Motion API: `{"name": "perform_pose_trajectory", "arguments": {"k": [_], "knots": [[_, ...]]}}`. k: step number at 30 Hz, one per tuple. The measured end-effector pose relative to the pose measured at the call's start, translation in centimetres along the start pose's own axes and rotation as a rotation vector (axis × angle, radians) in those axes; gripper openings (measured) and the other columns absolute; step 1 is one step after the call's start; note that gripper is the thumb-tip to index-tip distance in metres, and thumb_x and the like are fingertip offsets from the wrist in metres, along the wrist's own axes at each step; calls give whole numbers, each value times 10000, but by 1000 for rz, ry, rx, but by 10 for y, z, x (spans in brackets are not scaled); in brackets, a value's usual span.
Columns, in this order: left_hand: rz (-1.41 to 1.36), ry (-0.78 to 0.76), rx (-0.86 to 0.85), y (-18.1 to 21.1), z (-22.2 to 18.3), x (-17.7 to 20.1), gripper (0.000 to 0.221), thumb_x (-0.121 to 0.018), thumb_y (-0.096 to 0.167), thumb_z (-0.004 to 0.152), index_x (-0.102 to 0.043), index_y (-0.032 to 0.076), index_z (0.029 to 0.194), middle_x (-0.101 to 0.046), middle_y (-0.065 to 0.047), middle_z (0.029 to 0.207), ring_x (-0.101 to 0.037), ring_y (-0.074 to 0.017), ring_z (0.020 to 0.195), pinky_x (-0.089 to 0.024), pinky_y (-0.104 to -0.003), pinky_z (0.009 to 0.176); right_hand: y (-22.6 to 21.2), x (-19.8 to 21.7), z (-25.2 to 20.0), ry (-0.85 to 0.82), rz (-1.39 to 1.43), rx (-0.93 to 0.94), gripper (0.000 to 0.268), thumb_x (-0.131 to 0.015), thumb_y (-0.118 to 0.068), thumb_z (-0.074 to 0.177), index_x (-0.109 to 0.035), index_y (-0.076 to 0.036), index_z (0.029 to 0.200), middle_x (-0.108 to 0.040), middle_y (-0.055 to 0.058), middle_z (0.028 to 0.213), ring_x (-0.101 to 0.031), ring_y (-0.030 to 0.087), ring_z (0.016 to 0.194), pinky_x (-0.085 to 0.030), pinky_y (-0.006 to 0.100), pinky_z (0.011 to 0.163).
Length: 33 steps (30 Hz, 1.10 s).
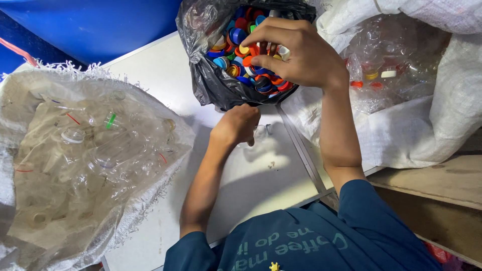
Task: Sorting plastic bottles and bottle caps into bags for recycling.
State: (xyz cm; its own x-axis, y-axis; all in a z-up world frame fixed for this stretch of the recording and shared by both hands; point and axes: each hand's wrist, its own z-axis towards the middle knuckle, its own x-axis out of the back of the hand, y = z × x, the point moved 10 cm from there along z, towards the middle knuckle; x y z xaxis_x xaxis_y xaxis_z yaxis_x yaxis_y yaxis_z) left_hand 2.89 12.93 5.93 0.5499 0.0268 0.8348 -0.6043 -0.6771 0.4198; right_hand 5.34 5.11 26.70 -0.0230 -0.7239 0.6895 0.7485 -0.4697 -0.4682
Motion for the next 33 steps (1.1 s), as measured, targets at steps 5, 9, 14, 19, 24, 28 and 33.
{"name": "perform_pose_trajectory", "arguments": {"k": [5, 9, 14, 19, 24, 28, 33], "knots": [[121, 41, 125, -28, 56, -70, 152, -826, 71, 685, -793, -8, 810, -767, -214, 828, -766, -356, 841, -619, -421, 693, 4, -16, 5, -72, -64, 1, 335, -820, -149, 927, -689, -19, 1206, -728, 117, 1108, -708, 306, 1007, -542, 396, 883], [48, 79, 160, -24, 34, -41, 79, -726, 66, 858, -757, -7, 855, -786, -195, 801, -783, -344, 828, -612, -428, 710, 20, -27, 2, -136, -48, -69, 344, -822, -195, 914, -680, -16, 1171, -734, 118, 1104, -709, 300, 980, -541, 398, 873], [-84, 289, 40, 23, -38, 91, 274, -841, 267, 812, -717, 79, 969, -734, -151, 879, -709, -369, 849, -547, -473, 703, 26, -26, -2, -153, -116, -66, 297, -815, -158, 909, -694, -11, 1136, -725, 130, 1088, -702, 317, 980, -536, 418, 878], [-304, 732, -145, 12, -49, 132, 280, -744, 161, 958, -630, 26, 1176, -718, -135, 1097, -716, -338, 992, -563, -442, 845, 35, -24, -4, -121, -133, -106, 279, -775, -100, 905, -693, -11, 1157, -702, 131, 1131, -696, 331, 1003, -547, 421, 891], [-177, 968, -137, -5, -42, 132, 376, -700, 91, 1014, -549, -26, 1338, -626, -211, 1310, -629, -410, 1193, -527, -461, 1004, 56, -29, -1, -92, -229, -136, 270, -794, -106, 874, -716, -28, 1121, -691, 133, 1095, -679, 364, 994, -542, 449, 869], [-150, 944, -141, -7, -34, 124, 432, -701, 87, 970, -542, -26, 1355, -555, -226, 1429, -540, -417, 1325, -460, -454, 1108, 80, -42, -5, -124, -251, -224, 272, -769, -72, 844, -724, -33, 1110, -695, 138, 1097, -678, 369, 987, -539, 453, 850], [-110, 942, -148, -11, -30, 120, 461, -701, 72, 992, -519, -37, 1401, -508, -228, 1496, -460, -414, 1431, -393, -465, 1196, 92, -52, -5, -187, -199, -279, 225, -754, -68, 883, -716, -40, 1103, -699, 127, 1130, -690, 344, 1019, -549, 437, 888]]}}
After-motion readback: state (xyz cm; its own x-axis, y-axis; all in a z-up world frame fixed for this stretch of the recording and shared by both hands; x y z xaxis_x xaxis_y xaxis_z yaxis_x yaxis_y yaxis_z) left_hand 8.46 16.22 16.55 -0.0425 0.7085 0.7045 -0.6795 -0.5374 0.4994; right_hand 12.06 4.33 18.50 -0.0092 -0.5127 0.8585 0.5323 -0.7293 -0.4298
